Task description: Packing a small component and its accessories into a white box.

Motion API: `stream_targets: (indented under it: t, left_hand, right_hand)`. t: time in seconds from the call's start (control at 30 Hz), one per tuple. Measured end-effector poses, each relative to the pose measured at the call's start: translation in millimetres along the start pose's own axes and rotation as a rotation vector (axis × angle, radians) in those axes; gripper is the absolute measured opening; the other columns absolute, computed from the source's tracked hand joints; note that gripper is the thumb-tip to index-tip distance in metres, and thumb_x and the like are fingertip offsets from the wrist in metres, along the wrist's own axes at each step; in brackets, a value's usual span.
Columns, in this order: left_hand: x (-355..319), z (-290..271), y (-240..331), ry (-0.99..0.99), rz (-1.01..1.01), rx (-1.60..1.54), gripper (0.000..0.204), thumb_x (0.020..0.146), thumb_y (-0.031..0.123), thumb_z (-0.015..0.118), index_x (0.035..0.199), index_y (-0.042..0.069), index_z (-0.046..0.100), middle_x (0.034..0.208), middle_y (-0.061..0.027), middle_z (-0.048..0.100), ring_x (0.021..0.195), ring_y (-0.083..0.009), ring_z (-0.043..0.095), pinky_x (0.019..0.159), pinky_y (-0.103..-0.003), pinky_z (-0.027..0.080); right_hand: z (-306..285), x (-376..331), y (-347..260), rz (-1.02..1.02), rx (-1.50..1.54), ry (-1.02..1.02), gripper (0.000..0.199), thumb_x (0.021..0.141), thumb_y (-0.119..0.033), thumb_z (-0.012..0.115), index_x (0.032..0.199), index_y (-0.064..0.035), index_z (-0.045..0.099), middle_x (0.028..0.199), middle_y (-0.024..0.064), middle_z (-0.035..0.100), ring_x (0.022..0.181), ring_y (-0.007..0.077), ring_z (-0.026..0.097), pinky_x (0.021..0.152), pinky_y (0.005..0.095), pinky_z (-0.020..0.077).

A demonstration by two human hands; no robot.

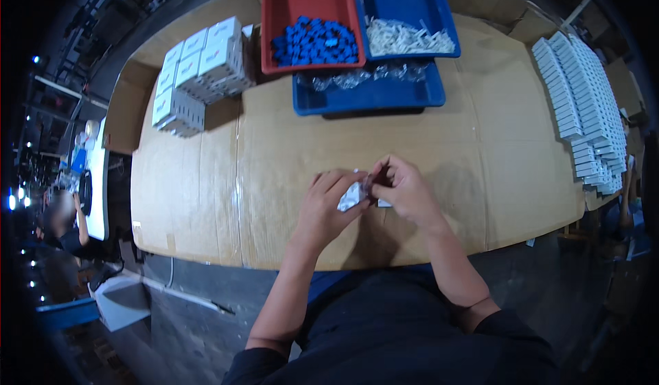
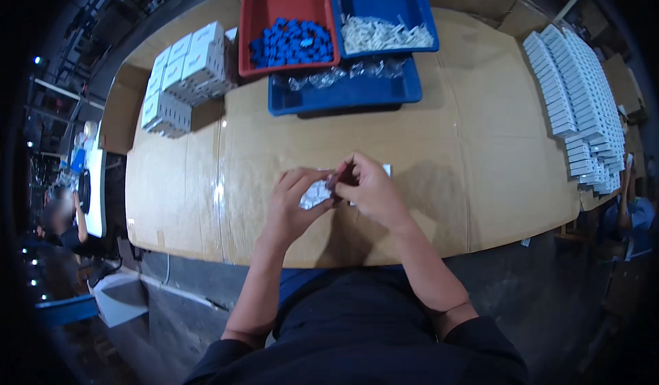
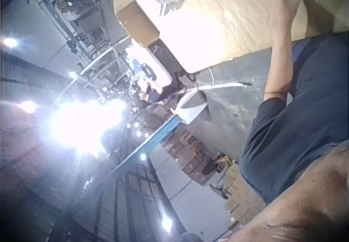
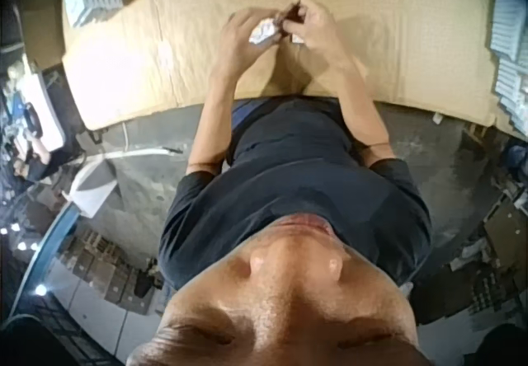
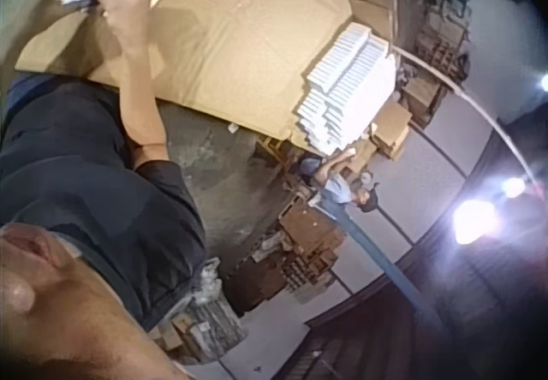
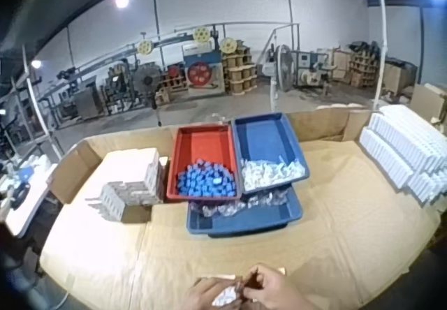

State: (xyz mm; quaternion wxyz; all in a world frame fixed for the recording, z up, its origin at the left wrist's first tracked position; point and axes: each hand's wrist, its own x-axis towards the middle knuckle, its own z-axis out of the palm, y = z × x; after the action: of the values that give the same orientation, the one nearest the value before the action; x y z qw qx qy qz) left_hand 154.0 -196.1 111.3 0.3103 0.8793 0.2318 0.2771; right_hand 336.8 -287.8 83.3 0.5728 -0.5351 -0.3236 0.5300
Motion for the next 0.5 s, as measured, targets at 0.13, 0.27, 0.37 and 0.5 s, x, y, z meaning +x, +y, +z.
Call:
stream_targets:
  t: [0.13,0.27,0.37,0.5]
  left_hand:
    - [-12.5,14.4,-4.5,0.040,-0.116,-0.095,0.042,0.078,0.014,0.090,0.115,0.005,0.074,0.106,-0.0095,0.075,0.101,-0.0291,0.071,0.087,-0.038,0.055]
    - [-20.2,15.9,0.3,-0.018,-0.357,-0.398,0.033,0.089,0.013,0.084,0.117,0.001,0.073,0.105,-0.0078,0.076,0.098,-0.0190,0.072,0.087,-0.033,0.055]
    - [-30.2,23.6,-12.3,-0.164,-0.644,-0.816,0.034,0.095,0.020,0.081,0.122,0.000,0.073,0.107,-0.0054,0.077,0.099,-0.0121,0.069,0.090,-0.028,0.053]
    - [-25.0,33.9,-17.8,-0.385,-0.636,-1.002,0.031,0.100,0.019,0.075,0.123,-0.001,0.071,0.106,-0.0074,0.075,0.099,-0.0150,0.071,0.091,-0.029,0.055]
  right_hand:
    - [-7.9,-5.8,8.1,0.005,-0.073,-0.056,0.011,0.097,-0.002,0.070,0.107,-0.0027,0.066,0.096,0.0041,0.073,0.086,0.0094,0.068,0.073,0.0259,0.0531]
    - [-12.0,-17.6,-20.5,0.016,-0.329,-0.135,0.016,0.105,-0.016,0.065,0.109,-0.0024,0.071,0.094,0.0042,0.071,0.088,0.0111,0.066,0.079,0.0297,0.0525]
    - [-23.4,-21.3,-39.0,-0.080,-0.590,-0.266,0.027,0.108,-0.027,0.061,0.107,-0.0029,0.073,0.095,0.0051,0.066,0.090,0.0165,0.065,0.080,0.0336,0.0505]
    - [-34.7,-18.3,-48.1,0.060,-0.768,-0.407,0.035,0.108,-0.039,0.058,0.109,-0.0098,0.078,0.113,0.0080,0.065,0.102,0.0253,0.064,0.091,0.0359,0.0497]
